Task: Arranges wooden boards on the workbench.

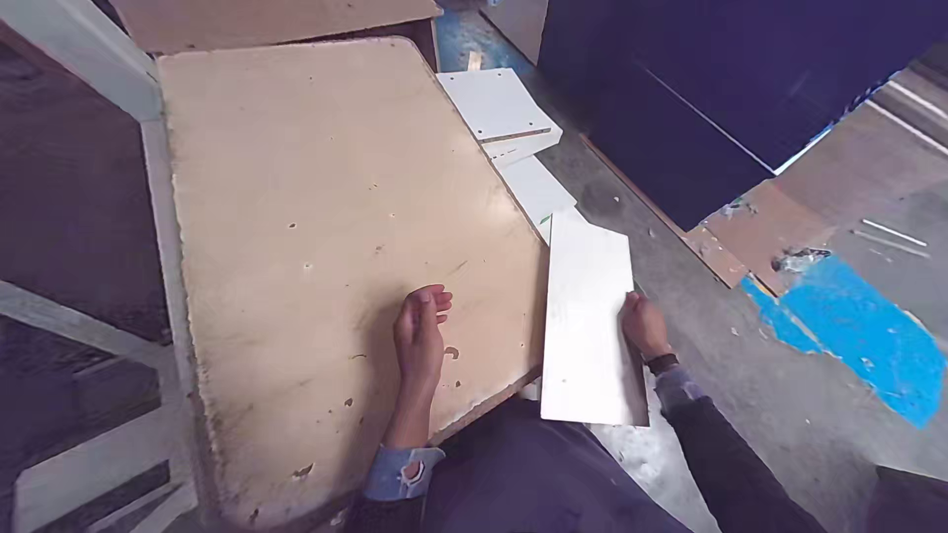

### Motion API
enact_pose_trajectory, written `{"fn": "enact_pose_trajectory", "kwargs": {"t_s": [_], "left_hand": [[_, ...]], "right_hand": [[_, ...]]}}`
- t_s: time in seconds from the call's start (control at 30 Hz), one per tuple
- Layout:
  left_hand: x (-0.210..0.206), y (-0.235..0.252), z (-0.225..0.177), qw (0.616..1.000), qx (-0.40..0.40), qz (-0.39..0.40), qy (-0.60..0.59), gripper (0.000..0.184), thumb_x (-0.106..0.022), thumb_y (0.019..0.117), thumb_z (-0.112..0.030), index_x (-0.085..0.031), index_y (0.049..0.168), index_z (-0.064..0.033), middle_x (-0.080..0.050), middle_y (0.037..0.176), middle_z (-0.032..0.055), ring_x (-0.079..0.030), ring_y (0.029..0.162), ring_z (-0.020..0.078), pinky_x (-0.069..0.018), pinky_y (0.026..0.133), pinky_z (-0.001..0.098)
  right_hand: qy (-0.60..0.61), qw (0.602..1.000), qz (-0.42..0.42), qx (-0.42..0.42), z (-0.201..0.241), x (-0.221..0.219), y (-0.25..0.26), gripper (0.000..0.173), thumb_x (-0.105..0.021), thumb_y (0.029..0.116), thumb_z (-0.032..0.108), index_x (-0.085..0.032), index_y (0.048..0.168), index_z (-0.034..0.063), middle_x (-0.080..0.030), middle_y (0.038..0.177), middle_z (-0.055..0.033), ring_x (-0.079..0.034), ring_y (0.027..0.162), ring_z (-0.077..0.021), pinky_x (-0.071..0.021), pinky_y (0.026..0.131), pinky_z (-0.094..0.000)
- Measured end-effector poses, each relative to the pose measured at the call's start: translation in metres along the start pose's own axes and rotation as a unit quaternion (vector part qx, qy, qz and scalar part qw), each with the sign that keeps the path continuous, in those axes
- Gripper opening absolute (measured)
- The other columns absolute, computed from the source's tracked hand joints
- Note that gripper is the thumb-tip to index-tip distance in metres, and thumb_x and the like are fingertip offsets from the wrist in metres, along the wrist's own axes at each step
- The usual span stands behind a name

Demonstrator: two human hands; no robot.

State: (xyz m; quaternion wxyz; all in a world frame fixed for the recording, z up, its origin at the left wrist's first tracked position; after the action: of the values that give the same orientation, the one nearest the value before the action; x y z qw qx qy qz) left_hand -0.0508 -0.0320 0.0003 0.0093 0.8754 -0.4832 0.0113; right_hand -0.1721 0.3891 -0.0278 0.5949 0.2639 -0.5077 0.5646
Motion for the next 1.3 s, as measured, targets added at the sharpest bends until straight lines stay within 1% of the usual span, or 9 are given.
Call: {"fn": "enact_pose_trajectory", "kwargs": {"t_s": [0.23, 0.43, 0.57, 0.67, 0.77, 0.9, 1.07, 1.17, 1.3], "left_hand": [[-0.020, -0.012, 0.009, 0.992, -0.021, 0.084, 0.092, 0.040, -0.047, 0.1064, -0.033, -0.064, 0.126, -0.0035, -0.071, 0.115, 0.0095, -0.070, 0.106, 0.0173, -0.0586, 0.091, 0.0375], [-0.051, -0.030, 0.025, 0.971, -0.034, 0.158, 0.177, 0.038, -0.052, 0.1034, -0.038, -0.067, 0.125, -0.0101, -0.071, 0.119, 0.0047, -0.068, 0.109, 0.0135, -0.0583, 0.092, 0.0357], [-0.076, -0.052, 0.020, 0.917, -0.114, 0.247, 0.291, 0.050, -0.057, 0.0984, -0.051, -0.063, 0.137, -0.0197, -0.055, 0.148, 0.0046, -0.049, 0.139, 0.0218, -0.0413, 0.115, 0.0476], [-0.090, -0.071, 0.019, 0.879, -0.156, 0.333, 0.304, 0.056, -0.046, 0.1034, -0.056, -0.058, 0.145, -0.0198, -0.046, 0.158, 0.0037, -0.037, 0.150, 0.0197, -0.0290, 0.125, 0.0448], [-0.092, -0.082, 0.023, 0.883, -0.176, 0.332, 0.283, 0.051, -0.046, 0.1050, -0.053, -0.060, 0.141, -0.0185, -0.052, 0.153, 0.0028, -0.040, 0.148, 0.0169, -0.0302, 0.125, 0.0405], [-0.081, -0.095, 0.014, 0.902, -0.040, 0.309, 0.297, 0.038, -0.059, 0.1004, -0.041, -0.066, 0.126, -0.0141, -0.070, 0.116, 0.0050, -0.067, 0.107, 0.0189, -0.0561, 0.093, 0.0425], [-0.056, -0.139, 0.005, 0.772, 0.075, 0.492, 0.396, 0.060, -0.045, 0.1020, -0.061, -0.069, 0.101, -0.0055, -0.069, 0.090, 0.0153, -0.069, 0.091, 0.0341, -0.0549, 0.079, 0.0548], [-0.033, -0.157, 0.007, 0.740, 0.134, 0.542, 0.374, 0.070, -0.039, 0.1004, -0.069, -0.069, 0.103, -0.0058, -0.069, 0.091, 0.0152, -0.069, 0.091, 0.0340, -0.0534, 0.079, 0.0568], [-0.031, -0.183, 0.047, 0.802, 0.211, 0.539, 0.146, 0.058, -0.050, 0.1020, -0.057, -0.066, 0.128, -0.0078, -0.072, 0.104, 0.0107, -0.070, 0.094, 0.0240, -0.0559, 0.090, 0.0496]], "right_hand": [[0.272, 0.961, 0.000, -0.038, -0.022, -0.036, -0.009, 0.054, -0.048, 0.1070, 0.048, -0.067, 0.087, 0.0013, -0.060, 0.071, -0.0079, -0.057, 0.063, -0.0166, -0.0500, 0.063, -0.0403], [0.422, 0.903, -0.034, 0.079, -0.017, -0.014, -0.018, 0.039, -0.064, 0.1014, 0.023, -0.055, 0.131, -0.0008, -0.072, 0.103, -0.0107, -0.072, 0.088, -0.0139, -0.0624, 0.080, -0.0314], [0.472, 0.875, 0.086, 0.066, -0.026, -0.030, -0.049, 0.064, -0.053, 0.1059, 0.018, -0.023, 0.160, 0.0028, -0.053, 0.148, -0.0129, -0.060, 0.125, -0.0098, -0.0534, 0.103, -0.0269], [0.476, 0.874, 0.094, -0.028, -0.043, -0.037, -0.087, 0.039, -0.051, 0.1072, 0.023, -0.052, 0.140, 0.0019, -0.073, 0.113, -0.0058, -0.070, 0.097, -0.0058, -0.0605, 0.085, -0.0251], [0.522, 0.840, 0.134, -0.066, -0.059, -0.043, -0.120, 0.032, -0.049, 0.1078, 0.022, -0.056, 0.131, 0.0012, -0.075, 0.100, -0.0107, -0.075, 0.086, -0.0153, -0.0648, 0.076, -0.0347], [0.517, 0.841, 0.150, -0.052, -0.055, -0.045, -0.141, 0.027, -0.048, 0.1075, 0.015, -0.056, 0.128, 0.0002, -0.073, 0.094, -0.0118, -0.073, 0.079, -0.0171, -0.0640, 0.072, -0.0351], [0.463, 0.876, 0.061, -0.122, -0.046, -0.045, -0.167, 0.037, -0.047, 0.1097, 0.031, -0.067, 0.111, 0.0001, -0.072, 0.083, -0.0090, -0.071, 0.071, -0.0142, -0.0623, 0.066, -0.0327], [0.456, 0.883, 0.015, -0.110, -0.057, -0.047, -0.184, 0.039, -0.043, 0.1109, 0.031, -0.068, 0.107, 0.0015, -0.072, 0.082, -0.0058, -0.071, 0.072, -0.0118, -0.0628, 0.067, -0.0317], [0.429, 0.900, 0.011, -0.071, -0.086, -0.048, -0.202, 0.038, -0.038, 0.1114, 0.027, -0.067, 0.098, 0.0051, -0.070, 0.074, 0.0008, -0.069, 0.065, -0.0068, -0.0620, 0.063, -0.0271]]}}
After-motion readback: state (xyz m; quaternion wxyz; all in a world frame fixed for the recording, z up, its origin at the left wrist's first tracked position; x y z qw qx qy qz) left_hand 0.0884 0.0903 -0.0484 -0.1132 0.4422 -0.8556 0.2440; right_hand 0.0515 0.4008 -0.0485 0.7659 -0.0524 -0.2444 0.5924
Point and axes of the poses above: each hand's wrist, its own y-axis towards the middle knuckle, its own x-axis out of the back of the hand, z = x × y, the point moved 6 cm from there along y, towards the middle knuckle
